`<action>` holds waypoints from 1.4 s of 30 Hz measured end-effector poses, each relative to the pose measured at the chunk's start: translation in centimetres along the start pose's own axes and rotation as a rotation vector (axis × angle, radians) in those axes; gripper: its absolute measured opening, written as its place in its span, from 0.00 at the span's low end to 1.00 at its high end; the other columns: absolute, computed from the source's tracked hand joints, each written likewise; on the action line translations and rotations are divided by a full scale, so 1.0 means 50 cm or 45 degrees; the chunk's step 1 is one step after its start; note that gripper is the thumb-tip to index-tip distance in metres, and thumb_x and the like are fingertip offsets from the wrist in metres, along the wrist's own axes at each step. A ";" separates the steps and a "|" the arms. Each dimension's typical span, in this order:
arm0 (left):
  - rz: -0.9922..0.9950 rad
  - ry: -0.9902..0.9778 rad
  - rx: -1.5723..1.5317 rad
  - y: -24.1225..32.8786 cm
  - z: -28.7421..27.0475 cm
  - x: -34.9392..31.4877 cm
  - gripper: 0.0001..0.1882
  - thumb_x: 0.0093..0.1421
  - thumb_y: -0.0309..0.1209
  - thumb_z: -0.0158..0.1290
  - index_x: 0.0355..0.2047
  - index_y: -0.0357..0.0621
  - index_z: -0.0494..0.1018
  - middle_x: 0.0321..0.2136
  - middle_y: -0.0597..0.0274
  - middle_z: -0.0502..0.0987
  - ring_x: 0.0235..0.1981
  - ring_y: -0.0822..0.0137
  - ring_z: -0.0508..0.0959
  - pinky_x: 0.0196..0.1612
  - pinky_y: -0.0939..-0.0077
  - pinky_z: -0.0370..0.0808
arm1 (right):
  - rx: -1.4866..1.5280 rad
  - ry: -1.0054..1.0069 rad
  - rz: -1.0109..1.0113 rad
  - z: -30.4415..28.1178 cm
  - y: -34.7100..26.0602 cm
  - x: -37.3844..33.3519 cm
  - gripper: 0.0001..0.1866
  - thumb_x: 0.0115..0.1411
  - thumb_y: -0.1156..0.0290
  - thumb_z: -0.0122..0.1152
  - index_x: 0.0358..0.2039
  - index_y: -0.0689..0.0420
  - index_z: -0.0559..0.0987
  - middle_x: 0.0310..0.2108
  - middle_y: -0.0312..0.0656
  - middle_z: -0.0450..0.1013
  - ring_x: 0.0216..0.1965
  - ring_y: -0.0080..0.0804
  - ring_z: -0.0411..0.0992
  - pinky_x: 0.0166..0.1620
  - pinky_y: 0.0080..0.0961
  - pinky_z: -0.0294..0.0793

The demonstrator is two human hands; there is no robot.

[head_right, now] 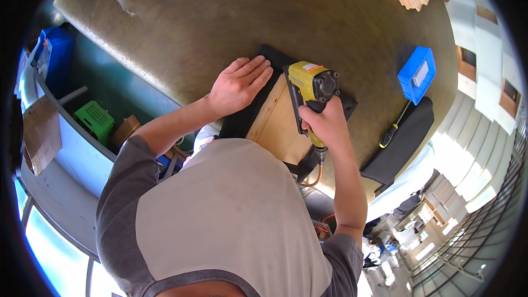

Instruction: Stapling fabric to a wood panel to create furniture components using a pneumatic stapler.

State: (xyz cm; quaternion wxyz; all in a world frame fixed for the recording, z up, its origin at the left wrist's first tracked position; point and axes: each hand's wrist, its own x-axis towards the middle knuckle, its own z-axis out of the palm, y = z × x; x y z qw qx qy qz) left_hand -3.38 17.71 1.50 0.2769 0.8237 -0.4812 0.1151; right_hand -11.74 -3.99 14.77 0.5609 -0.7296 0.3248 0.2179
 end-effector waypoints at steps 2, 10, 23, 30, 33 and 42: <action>0.018 0.013 -0.006 0.001 -0.003 0.002 0.20 0.56 0.28 0.55 0.50 0.37 0.79 0.50 0.53 0.82 0.56 0.58 0.79 0.61 0.64 0.72 | -0.073 0.004 0.014 0.004 0.006 0.016 0.10 0.52 0.81 0.59 0.37 0.66 0.77 0.21 0.37 0.73 0.19 0.24 0.72 0.24 0.25 0.72; 0.035 0.004 0.004 0.000 0.001 -0.010 0.22 0.54 0.31 0.55 0.49 0.38 0.78 0.53 0.56 0.80 0.47 0.65 0.74 0.55 0.67 0.68 | -0.088 -0.018 -0.025 0.009 -0.008 0.045 0.08 0.53 0.80 0.59 0.34 0.66 0.78 0.21 0.37 0.73 0.18 0.23 0.72 0.24 0.23 0.72; 0.039 0.023 -0.002 0.002 0.000 -0.017 0.19 0.53 0.32 0.54 0.45 0.39 0.80 0.51 0.58 0.81 0.40 0.68 0.73 0.53 0.68 0.67 | -0.253 -0.085 -0.097 0.026 -0.035 0.050 0.06 0.54 0.77 0.60 0.33 0.65 0.78 0.20 0.37 0.74 0.20 0.24 0.74 0.26 0.26 0.74; 0.046 0.085 -0.040 0.020 0.005 0.018 0.22 0.52 0.31 0.56 0.49 0.41 0.78 0.47 0.59 0.77 0.45 0.62 0.74 0.53 0.64 0.69 | -0.059 0.172 -0.044 -0.074 0.146 -0.112 0.09 0.58 0.77 0.66 0.39 0.66 0.79 0.25 0.38 0.77 0.24 0.23 0.78 0.29 0.23 0.78; 0.130 0.100 -0.130 0.062 0.042 0.097 0.23 0.53 0.32 0.56 0.51 0.41 0.77 0.45 0.59 0.74 0.48 0.60 0.74 0.53 0.63 0.70 | -0.153 0.256 0.077 -0.072 0.214 -0.134 0.11 0.56 0.76 0.66 0.39 0.67 0.79 0.25 0.40 0.78 0.25 0.24 0.79 0.30 0.26 0.79; 0.511 -0.140 -0.159 0.092 0.142 0.177 0.12 0.47 0.32 0.56 0.31 0.40 0.78 0.30 0.65 0.70 0.37 0.65 0.73 0.43 0.70 0.70 | -0.163 0.390 0.074 -0.058 0.228 -0.126 0.14 0.50 0.75 0.64 0.38 0.65 0.81 0.26 0.49 0.80 0.31 0.39 0.82 0.37 0.34 0.79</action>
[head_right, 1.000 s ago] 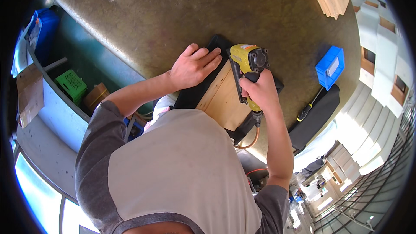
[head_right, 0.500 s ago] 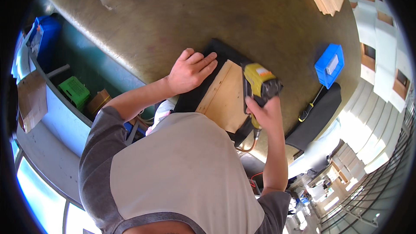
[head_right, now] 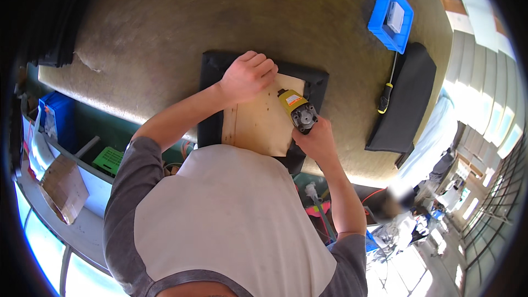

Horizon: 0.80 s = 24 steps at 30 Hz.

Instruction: Stapling fabric to a wood panel to create furniture components using a pneumatic stapler.

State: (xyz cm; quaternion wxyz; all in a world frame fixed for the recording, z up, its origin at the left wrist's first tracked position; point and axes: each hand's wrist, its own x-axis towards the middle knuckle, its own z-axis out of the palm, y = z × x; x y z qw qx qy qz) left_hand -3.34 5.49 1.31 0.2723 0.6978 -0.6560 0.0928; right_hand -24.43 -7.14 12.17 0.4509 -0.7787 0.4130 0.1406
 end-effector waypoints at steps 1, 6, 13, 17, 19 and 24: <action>0.011 0.059 -0.008 -0.001 0.005 0.001 0.11 0.46 0.32 0.56 0.29 0.41 0.78 0.29 0.66 0.70 0.36 0.65 0.73 0.43 0.70 0.70 | 0.014 0.003 0.010 0.001 0.005 0.001 0.14 0.50 0.75 0.64 0.38 0.65 0.81 0.26 0.49 0.80 0.31 0.39 0.82 0.37 0.34 0.79; -0.002 0.042 -0.032 0.014 0.009 -0.010 0.10 0.44 0.33 0.56 0.26 0.41 0.77 0.28 0.67 0.69 0.35 0.65 0.72 0.44 0.69 0.70 | 0.056 -0.035 0.018 -0.005 0.008 0.009 0.11 0.49 0.75 0.64 0.34 0.65 0.81 0.25 0.48 0.80 0.28 0.37 0.81 0.34 0.34 0.78; -0.248 -0.121 0.085 0.067 -0.039 -0.054 0.23 0.55 0.36 0.57 0.49 0.39 0.79 0.50 0.57 0.74 0.59 0.58 0.71 0.66 0.49 0.64 | 0.251 -0.065 0.057 -0.050 -0.066 0.060 0.06 0.52 0.76 0.61 0.29 0.65 0.80 0.17 0.39 0.76 0.16 0.25 0.75 0.24 0.26 0.73; -0.332 -0.184 0.001 0.087 -0.042 -0.088 0.25 0.62 0.42 0.56 0.55 0.39 0.76 0.59 0.55 0.72 0.64 0.55 0.68 0.68 0.46 0.62 | 0.278 -0.136 0.101 -0.036 -0.075 0.086 0.06 0.52 0.76 0.61 0.30 0.65 0.79 0.17 0.38 0.75 0.16 0.25 0.74 0.23 0.26 0.72; -0.339 -0.174 -0.008 0.087 -0.041 -0.092 0.26 0.61 0.41 0.58 0.56 0.40 0.76 0.60 0.56 0.72 0.64 0.56 0.69 0.68 0.49 0.63 | 0.252 -0.168 0.134 -0.040 -0.083 0.094 0.07 0.52 0.77 0.59 0.31 0.64 0.77 0.17 0.38 0.73 0.16 0.26 0.73 0.22 0.26 0.71; -0.337 -0.114 -0.042 0.090 -0.038 -0.104 0.27 0.60 0.39 0.60 0.56 0.38 0.75 0.60 0.55 0.72 0.63 0.57 0.71 0.67 0.57 0.66 | 0.330 -0.269 0.094 -0.013 -0.128 0.102 0.07 0.51 0.77 0.58 0.32 0.64 0.76 0.17 0.38 0.71 0.15 0.26 0.72 0.22 0.26 0.71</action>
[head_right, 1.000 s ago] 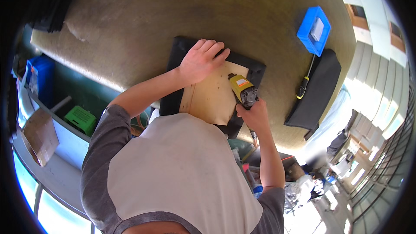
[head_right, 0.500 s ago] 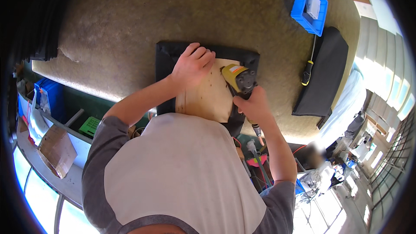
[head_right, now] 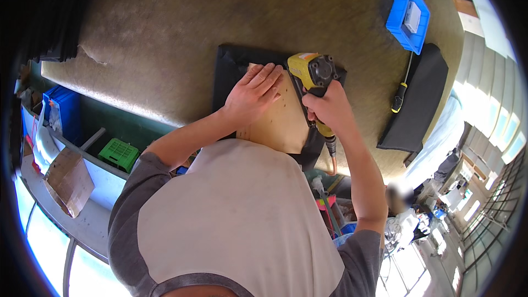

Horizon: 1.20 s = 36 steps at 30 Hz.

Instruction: Stapling fabric to a wood panel to create furniture components using a pneumatic stapler.

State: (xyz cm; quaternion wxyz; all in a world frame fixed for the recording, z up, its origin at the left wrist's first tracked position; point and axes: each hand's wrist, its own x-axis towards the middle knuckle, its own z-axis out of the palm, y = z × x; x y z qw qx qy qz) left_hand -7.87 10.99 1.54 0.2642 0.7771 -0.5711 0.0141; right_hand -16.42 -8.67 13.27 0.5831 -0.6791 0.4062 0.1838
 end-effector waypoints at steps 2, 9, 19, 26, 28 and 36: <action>0.065 0.011 0.040 -0.003 0.004 0.001 0.25 0.59 0.38 0.60 0.53 0.36 0.77 0.58 0.53 0.75 0.63 0.57 0.71 0.66 0.59 0.68 | -0.010 -0.023 -0.004 0.005 -0.023 0.013 0.07 0.51 0.77 0.58 0.32 0.64 0.76 0.16 0.38 0.71 0.15 0.26 0.72 0.22 0.26 0.71; 0.080 0.075 -0.001 -0.006 0.008 0.003 0.21 0.58 0.37 0.60 0.48 0.36 0.80 0.55 0.53 0.78 0.61 0.56 0.73 0.64 0.60 0.70 | -0.179 -0.102 -0.010 0.009 -0.038 0.017 0.11 0.51 0.78 0.59 0.37 0.64 0.76 0.19 0.37 0.71 0.16 0.26 0.71 0.24 0.24 0.71; 0.174 -0.011 -0.166 0.059 0.047 0.080 0.23 0.60 0.41 0.57 0.51 0.39 0.74 0.60 0.48 0.72 0.65 0.50 0.67 0.69 0.53 0.62 | 0.175 0.329 -0.038 -0.113 0.062 -0.081 0.10 0.52 0.79 0.59 0.36 0.63 0.78 0.18 0.36 0.71 0.16 0.26 0.71 0.22 0.24 0.70; 0.224 -0.109 -0.109 0.058 0.070 0.079 0.24 0.60 0.40 0.60 0.53 0.41 0.72 0.60 0.49 0.73 0.65 0.53 0.68 0.68 0.55 0.64 | 0.144 0.274 -0.008 -0.102 0.099 -0.039 0.05 0.52 0.77 0.60 0.30 0.64 0.78 0.17 0.37 0.72 0.16 0.26 0.73 0.22 0.26 0.70; 0.227 -0.090 -0.118 0.058 0.073 0.082 0.23 0.61 0.39 0.57 0.52 0.39 0.73 0.60 0.48 0.74 0.64 0.52 0.69 0.68 0.56 0.64 | 0.159 0.266 0.005 -0.100 0.094 -0.041 0.05 0.52 0.77 0.60 0.29 0.63 0.77 0.16 0.37 0.72 0.16 0.26 0.73 0.22 0.26 0.70; 0.195 -0.091 -0.219 0.046 0.024 0.063 0.23 0.60 0.37 0.59 0.54 0.39 0.73 0.57 0.47 0.75 0.64 0.49 0.69 0.68 0.52 0.65 | 0.096 0.255 -0.138 -0.127 0.138 -0.052 0.05 0.53 0.76 0.61 0.28 0.64 0.78 0.13 0.35 0.70 0.14 0.26 0.73 0.22 0.26 0.71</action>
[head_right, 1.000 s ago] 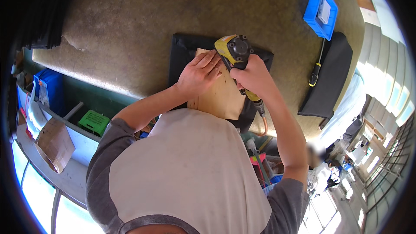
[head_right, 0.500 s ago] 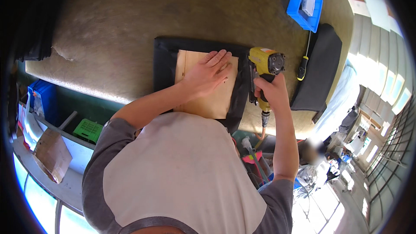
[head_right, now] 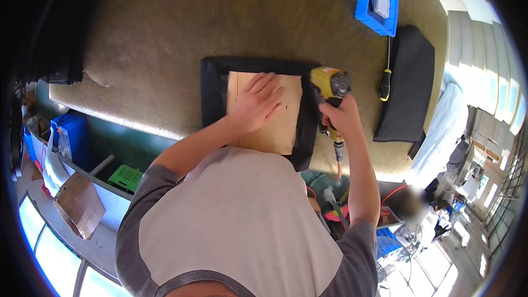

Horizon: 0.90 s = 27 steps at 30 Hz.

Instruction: Stapling fabric to a wood panel to create furniture components using a pneumatic stapler.

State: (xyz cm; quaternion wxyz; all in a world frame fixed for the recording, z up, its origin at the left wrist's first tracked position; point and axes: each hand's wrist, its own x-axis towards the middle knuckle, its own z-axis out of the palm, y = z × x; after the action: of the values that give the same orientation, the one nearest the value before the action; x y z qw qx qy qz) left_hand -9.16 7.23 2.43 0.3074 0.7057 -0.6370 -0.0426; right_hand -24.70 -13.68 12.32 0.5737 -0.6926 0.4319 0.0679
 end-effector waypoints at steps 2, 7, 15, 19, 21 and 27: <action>-0.225 0.172 0.089 0.027 -0.021 -0.064 0.25 0.61 0.38 0.59 0.55 0.38 0.73 0.58 0.45 0.74 0.64 0.47 0.70 0.69 0.48 0.62 | -0.390 0.265 0.067 -0.055 0.032 -0.017 0.10 0.55 0.73 0.64 0.34 0.66 0.79 0.23 0.45 0.78 0.21 0.35 0.78 0.28 0.33 0.78; -0.501 0.045 0.333 0.087 -0.089 -0.179 0.31 0.62 0.43 0.58 0.59 0.33 0.71 0.60 0.42 0.72 0.64 0.45 0.69 0.70 0.44 0.58 | -1.344 0.750 -0.531 -0.074 0.013 -0.018 0.24 0.58 0.67 0.67 0.52 0.64 0.75 0.51 0.57 0.74 0.48 0.51 0.76 0.51 0.43 0.77; -0.369 -0.062 0.548 -0.029 -0.061 -0.061 0.34 0.62 0.43 0.55 0.63 0.33 0.66 0.61 0.45 0.73 0.66 0.51 0.69 0.72 0.50 0.54 | -1.311 0.573 -1.107 0.111 0.101 0.120 0.32 0.61 0.58 0.65 0.59 0.65 0.72 0.62 0.59 0.66 0.63 0.56 0.66 0.63 0.52 0.66; -0.293 0.033 0.680 -0.140 -0.043 0.082 0.29 0.66 0.43 0.51 0.63 0.39 0.68 0.64 0.51 0.70 0.68 0.53 0.66 0.72 0.51 0.55 | -1.285 0.606 -0.900 0.168 0.102 0.039 0.34 0.59 0.53 0.67 0.56 0.67 0.72 0.59 0.62 0.67 0.56 0.58 0.70 0.56 0.50 0.70; -0.259 0.027 0.676 -0.158 -0.016 0.142 0.27 0.68 0.44 0.50 0.62 0.42 0.69 0.65 0.52 0.70 0.68 0.53 0.65 0.72 0.52 0.56 | -1.285 0.419 -0.754 0.230 0.070 -0.045 0.32 0.58 0.54 0.68 0.53 0.67 0.73 0.58 0.62 0.68 0.51 0.57 0.72 0.52 0.47 0.72; 0.370 -0.191 0.146 -0.086 0.037 0.052 0.23 0.65 0.41 0.53 0.56 0.43 0.75 0.65 0.56 0.70 0.69 0.56 0.64 0.73 0.53 0.57 | -0.500 0.258 -0.972 0.212 0.054 -0.129 0.10 0.59 0.70 0.67 0.41 0.58 0.82 0.36 0.48 0.80 0.36 0.46 0.79 0.39 0.39 0.79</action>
State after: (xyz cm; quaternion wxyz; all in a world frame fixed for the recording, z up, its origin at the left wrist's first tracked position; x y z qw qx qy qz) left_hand -5.76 4.10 -0.29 0.2213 0.6174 -0.7547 -0.0137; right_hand -26.23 -1.21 10.63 0.3701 -0.9015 0.1782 -0.1363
